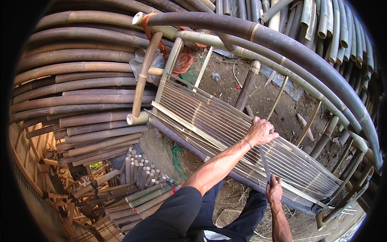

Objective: The person uses a large knife to split long bamboo poles into thin strips. They hold the bamboo against a wooden workbench and strike it with the knife to separate the material. The person repeatedly splits the bamboo and arranges the resulting strips on the workbench.

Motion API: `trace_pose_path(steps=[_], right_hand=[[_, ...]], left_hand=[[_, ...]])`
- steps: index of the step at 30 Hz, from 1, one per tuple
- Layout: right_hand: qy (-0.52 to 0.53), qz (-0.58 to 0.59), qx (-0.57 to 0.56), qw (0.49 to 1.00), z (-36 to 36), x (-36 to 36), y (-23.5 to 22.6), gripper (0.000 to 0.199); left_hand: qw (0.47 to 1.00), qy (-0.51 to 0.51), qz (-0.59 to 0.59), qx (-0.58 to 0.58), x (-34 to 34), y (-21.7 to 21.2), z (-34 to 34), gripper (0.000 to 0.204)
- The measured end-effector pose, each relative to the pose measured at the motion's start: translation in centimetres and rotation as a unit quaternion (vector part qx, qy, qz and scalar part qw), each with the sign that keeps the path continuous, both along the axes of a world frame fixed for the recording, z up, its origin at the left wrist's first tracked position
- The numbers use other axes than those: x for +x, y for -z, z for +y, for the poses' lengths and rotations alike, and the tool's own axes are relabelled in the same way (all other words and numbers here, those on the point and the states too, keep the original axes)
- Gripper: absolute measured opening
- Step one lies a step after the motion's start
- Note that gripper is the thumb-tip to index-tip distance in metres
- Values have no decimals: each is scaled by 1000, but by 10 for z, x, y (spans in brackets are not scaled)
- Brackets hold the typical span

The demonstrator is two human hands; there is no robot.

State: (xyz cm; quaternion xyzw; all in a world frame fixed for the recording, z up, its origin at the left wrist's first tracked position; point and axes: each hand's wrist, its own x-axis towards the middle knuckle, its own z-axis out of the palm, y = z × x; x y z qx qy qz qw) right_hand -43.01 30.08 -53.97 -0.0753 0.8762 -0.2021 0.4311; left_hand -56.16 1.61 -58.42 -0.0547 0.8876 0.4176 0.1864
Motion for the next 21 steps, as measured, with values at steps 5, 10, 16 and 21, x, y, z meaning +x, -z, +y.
trace_pose_path(steps=[5,10,16,21], right_hand=[[47,-2,5,999,16,6,-2,48],[85,6,-27,996,17,11,-2,43],[107,-10,-26,994,16,20,-6,43],[113,-38,-8,993,15,17,-10,43]], left_hand=[[1000,2,-20,-3,1,10,-2,41],[999,-6,-40,-9,9,20,-5,43],[1000,14,-24,13,1,7,-1,42],[1000,14,-24,-2,-3,10,-3,43]])
